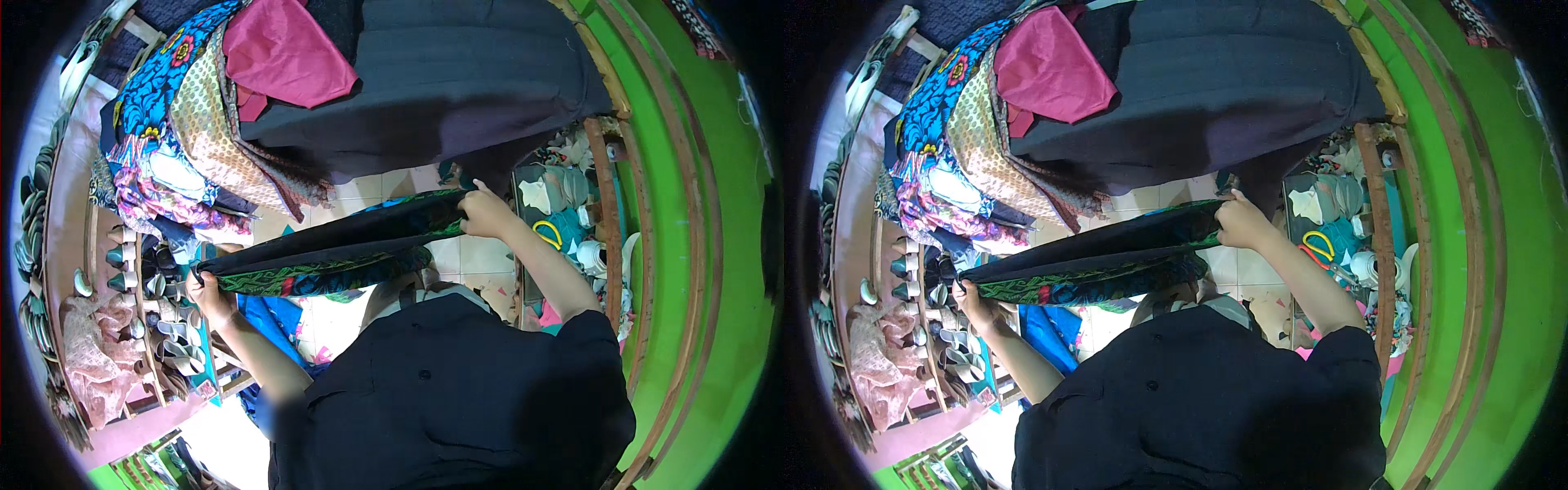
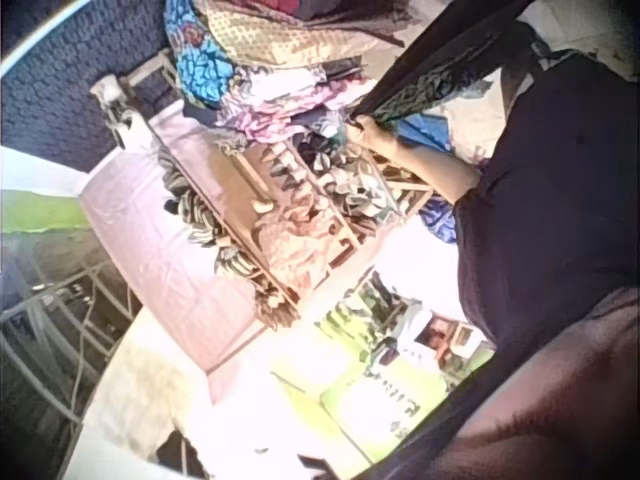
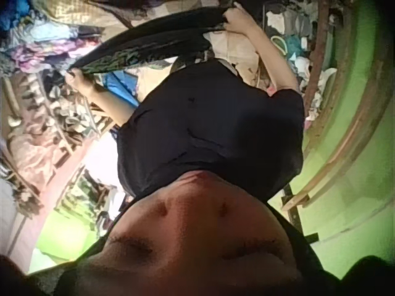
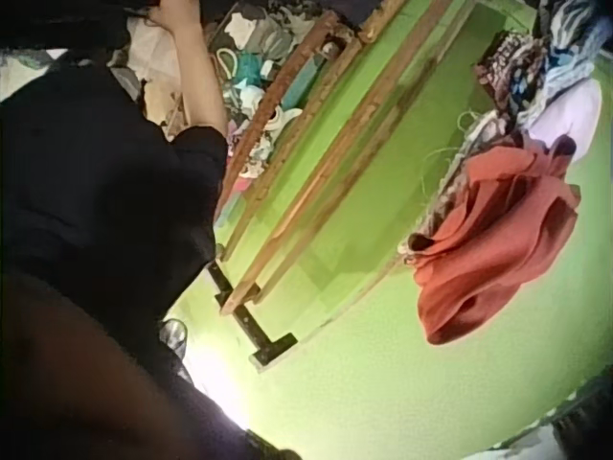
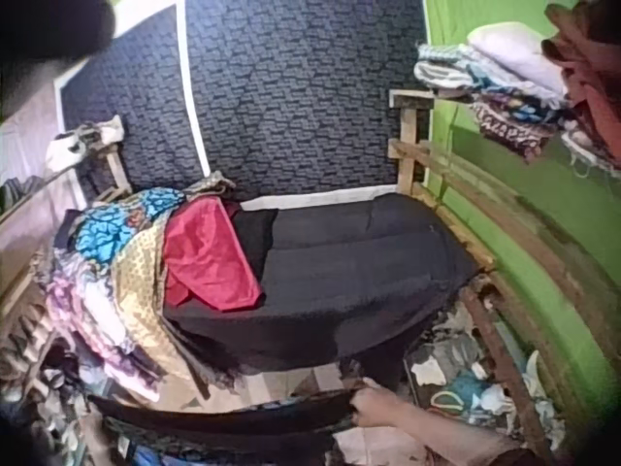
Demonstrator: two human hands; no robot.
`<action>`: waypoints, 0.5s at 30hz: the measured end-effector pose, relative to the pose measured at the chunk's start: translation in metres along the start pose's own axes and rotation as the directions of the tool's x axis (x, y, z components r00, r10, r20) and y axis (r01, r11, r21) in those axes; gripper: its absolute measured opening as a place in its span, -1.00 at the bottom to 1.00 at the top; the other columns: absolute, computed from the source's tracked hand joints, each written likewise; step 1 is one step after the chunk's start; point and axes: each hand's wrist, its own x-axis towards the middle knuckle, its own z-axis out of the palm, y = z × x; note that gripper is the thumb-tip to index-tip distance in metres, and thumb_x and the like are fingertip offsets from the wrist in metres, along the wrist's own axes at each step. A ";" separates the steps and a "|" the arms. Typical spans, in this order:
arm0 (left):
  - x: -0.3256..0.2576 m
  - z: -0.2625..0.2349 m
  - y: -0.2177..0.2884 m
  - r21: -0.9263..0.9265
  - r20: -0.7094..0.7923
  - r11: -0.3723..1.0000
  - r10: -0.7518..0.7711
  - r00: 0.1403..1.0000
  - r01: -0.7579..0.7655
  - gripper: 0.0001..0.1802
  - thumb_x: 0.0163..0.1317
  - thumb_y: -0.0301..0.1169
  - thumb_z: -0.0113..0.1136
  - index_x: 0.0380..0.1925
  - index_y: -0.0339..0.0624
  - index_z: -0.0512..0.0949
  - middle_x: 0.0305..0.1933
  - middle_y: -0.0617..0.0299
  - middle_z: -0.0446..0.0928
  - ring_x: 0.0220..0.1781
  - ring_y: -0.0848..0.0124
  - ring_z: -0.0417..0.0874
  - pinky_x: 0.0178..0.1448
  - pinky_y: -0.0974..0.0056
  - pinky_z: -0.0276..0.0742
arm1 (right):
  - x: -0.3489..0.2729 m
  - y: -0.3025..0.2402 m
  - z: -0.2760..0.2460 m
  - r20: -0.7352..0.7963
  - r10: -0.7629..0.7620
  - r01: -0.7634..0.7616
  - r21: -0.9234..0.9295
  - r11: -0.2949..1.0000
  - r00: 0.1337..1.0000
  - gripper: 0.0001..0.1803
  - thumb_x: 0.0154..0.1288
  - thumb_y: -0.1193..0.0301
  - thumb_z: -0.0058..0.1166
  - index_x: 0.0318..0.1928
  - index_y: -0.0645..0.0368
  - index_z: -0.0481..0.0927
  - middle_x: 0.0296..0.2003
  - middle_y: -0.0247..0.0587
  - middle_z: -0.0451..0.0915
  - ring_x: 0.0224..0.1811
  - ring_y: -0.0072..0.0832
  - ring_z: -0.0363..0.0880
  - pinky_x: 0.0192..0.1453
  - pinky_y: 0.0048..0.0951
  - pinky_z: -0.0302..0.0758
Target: Folding and organizing colorful patterned fabric pieces in a garment or shoe workshop.
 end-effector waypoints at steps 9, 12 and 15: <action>0.009 0.006 -0.017 0.085 0.100 0.996 -0.034 0.994 0.025 -0.55 -0.06 -0.12 0.33 -0.45 -0.34 0.49 -0.46 0.18 0.53 -0.44 0.43 0.52 -0.25 0.35 0.42 | -0.024 -0.003 -0.005 0.064 0.246 -0.218 -0.292 0.931 0.967 -0.85 -0.10 0.56 -0.06 -0.50 0.17 0.59 -0.52 -0.16 0.54 -0.26 -0.28 0.53 0.32 0.07 -0.12; 0.007 0.011 -0.018 0.125 0.085 0.992 -0.027 0.996 0.016 -0.53 -0.06 -0.09 0.33 -0.46 -0.34 0.49 -0.47 0.17 0.53 -0.46 0.43 0.51 -0.30 0.37 0.40 | -0.031 -0.001 -0.002 0.082 0.192 -0.168 -0.240 0.956 0.978 -0.85 -0.06 0.52 -0.08 -0.51 0.16 0.58 -0.53 -0.15 0.55 -0.28 -0.26 0.54 0.31 0.07 -0.11; -0.001 0.030 -0.024 0.068 0.085 0.997 -0.026 0.996 0.021 -0.48 -0.12 -0.01 0.34 -0.51 -0.31 0.47 -0.50 0.21 0.48 -0.47 0.46 0.47 -0.35 0.41 0.37 | -0.036 -0.012 -0.003 0.078 0.334 -0.317 -0.175 0.932 0.939 -0.84 -0.02 0.43 -0.08 -0.49 0.17 0.58 -0.48 -0.12 0.56 -0.27 -0.25 0.54 0.29 0.11 -0.11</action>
